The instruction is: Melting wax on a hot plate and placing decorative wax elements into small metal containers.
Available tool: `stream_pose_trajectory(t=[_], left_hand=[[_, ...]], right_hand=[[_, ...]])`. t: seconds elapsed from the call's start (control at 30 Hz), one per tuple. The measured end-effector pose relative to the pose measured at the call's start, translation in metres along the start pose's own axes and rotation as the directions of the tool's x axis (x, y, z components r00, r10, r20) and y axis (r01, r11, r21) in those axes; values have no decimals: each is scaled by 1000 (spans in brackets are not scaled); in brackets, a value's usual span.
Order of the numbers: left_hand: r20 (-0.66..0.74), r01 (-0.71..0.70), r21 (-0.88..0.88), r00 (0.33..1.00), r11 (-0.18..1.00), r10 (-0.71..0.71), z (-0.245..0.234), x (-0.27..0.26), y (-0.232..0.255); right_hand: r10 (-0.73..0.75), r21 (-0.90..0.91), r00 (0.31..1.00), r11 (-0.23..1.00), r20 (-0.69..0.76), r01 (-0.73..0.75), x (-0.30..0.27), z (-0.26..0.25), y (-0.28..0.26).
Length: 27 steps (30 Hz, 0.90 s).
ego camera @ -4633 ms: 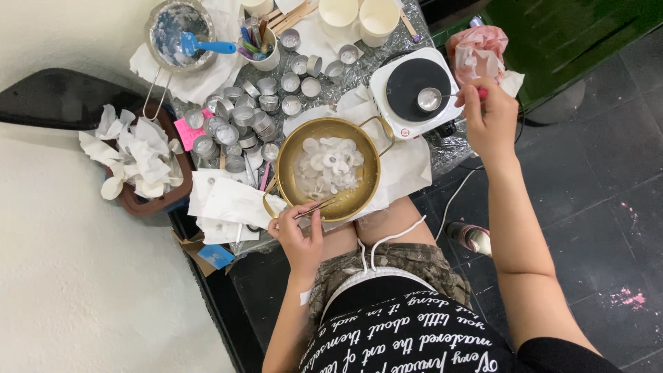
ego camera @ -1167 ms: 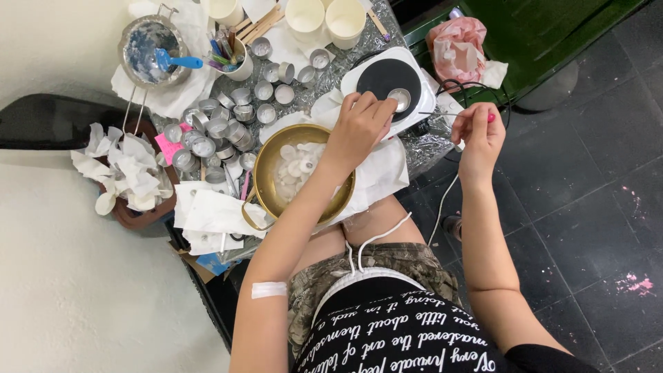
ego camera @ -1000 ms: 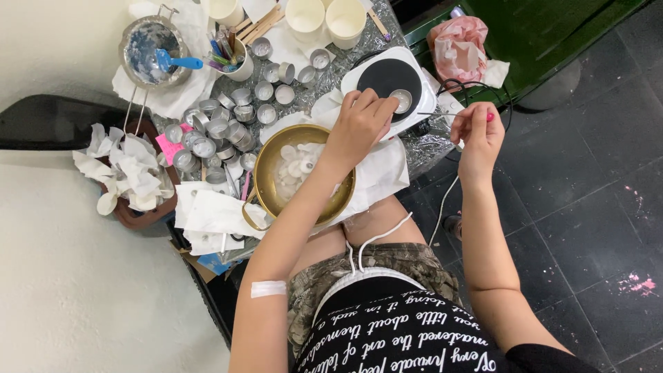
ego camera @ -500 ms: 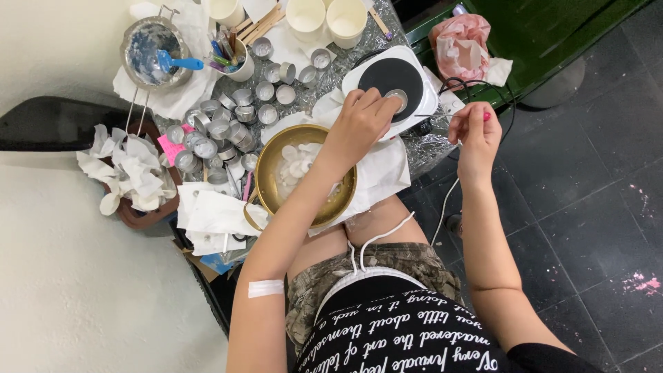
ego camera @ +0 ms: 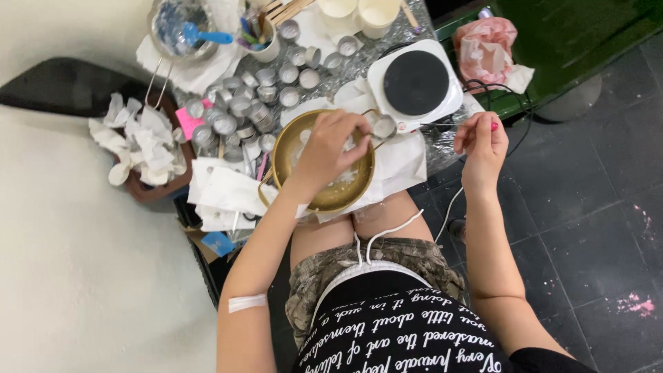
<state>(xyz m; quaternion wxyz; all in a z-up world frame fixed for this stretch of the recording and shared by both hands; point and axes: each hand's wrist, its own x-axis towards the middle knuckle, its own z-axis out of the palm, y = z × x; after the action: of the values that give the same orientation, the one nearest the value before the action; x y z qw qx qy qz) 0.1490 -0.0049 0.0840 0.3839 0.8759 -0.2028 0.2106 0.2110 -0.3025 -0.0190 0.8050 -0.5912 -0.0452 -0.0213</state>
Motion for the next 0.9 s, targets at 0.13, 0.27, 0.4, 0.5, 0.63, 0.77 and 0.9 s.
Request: stream_pose_trajectory(t=[0.13,0.27,0.4,0.5,0.63,0.77,0.9], left_hand=[[-29,276,-197,958,941,-287,-19,-47,-16],[-41,436,-395,871,809,-489,-21,-97,-49],[-24,532,-556,757,638,-653,-11,-136,-88],[19,557,-653,690,513,-724,-7,-144,-107],[111,581,-736,611,348,-784,-8,-136,-106],[148,606,-733,586,310,-796,-6,-131,-101],[174,608,-745,576,276,-799,-6,-128,-102]], right_hand=[[34,49,999,998,43,-36,-18,25,7],[85,11,992,996,89,-86,-35,48,23],[139,9,978,990,157,-142,-49,64,33],[154,18,970,987,190,-161,-55,70,36],[156,6,967,987,204,-160,-56,70,34],[157,2,968,987,197,-161,-56,62,34],[166,1,966,986,200,-170,-56,60,35]])
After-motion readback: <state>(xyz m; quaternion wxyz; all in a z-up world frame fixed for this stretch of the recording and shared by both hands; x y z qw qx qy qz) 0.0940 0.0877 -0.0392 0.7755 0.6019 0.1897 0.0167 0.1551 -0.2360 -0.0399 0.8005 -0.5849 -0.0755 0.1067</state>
